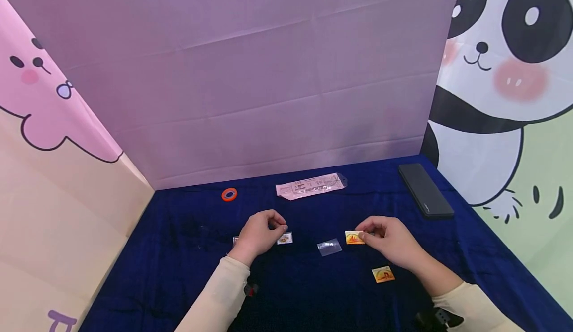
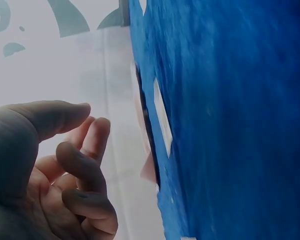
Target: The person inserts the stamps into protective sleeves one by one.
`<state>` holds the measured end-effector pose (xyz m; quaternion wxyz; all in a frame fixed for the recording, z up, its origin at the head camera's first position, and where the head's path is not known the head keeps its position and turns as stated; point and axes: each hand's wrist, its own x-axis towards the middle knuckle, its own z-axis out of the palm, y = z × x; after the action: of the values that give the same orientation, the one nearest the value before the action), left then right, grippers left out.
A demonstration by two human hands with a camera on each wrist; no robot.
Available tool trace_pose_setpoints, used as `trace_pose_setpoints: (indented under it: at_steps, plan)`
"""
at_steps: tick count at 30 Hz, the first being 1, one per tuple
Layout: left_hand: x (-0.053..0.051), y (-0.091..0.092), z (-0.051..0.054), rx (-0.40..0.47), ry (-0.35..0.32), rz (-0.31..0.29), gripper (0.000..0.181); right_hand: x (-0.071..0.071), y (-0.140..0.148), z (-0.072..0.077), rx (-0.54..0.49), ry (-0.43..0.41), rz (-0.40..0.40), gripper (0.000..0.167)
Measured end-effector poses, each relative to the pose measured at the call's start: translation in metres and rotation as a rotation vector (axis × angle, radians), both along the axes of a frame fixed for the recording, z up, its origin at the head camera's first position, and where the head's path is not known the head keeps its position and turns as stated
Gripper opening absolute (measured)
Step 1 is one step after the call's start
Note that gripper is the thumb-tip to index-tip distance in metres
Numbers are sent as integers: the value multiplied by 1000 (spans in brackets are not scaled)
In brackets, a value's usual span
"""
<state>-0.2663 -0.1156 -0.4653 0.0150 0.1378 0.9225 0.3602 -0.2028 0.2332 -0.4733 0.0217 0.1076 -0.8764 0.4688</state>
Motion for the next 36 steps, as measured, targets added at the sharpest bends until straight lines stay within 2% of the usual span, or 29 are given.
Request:
trace_pose_setpoints:
  at_steps: [5, 10, 16, 20, 25, 30, 36]
  plan:
    - [3, 14, 5, -19, 3, -45, 8, -3, 8, -1, -68, -6, -43, 10]
    - [5, 30, 6, -61, 18, -87, 15, -6, 15, -2, -124, -39, -101, 16]
    - [7, 50, 3, -151, -10, -154, 36, -10, 24, -5, -204, -103, -152, 30]
    - [9, 61, 0, -210, -29, -180, 40, -12, 30, -6, -247, -133, -179, 38]
    - [10, 74, -2, -288, -32, -205, 43, -13, 35, -7, -275, -137, -206, 42]
    - [11, 85, -2, -352, -47, -214, 48, -14, 36, -9, -275, -126, -200, 41]
    - [8, 93, -6, -399, -40, -205, 41, -14, 37, -10, -260, -118, -196, 40]
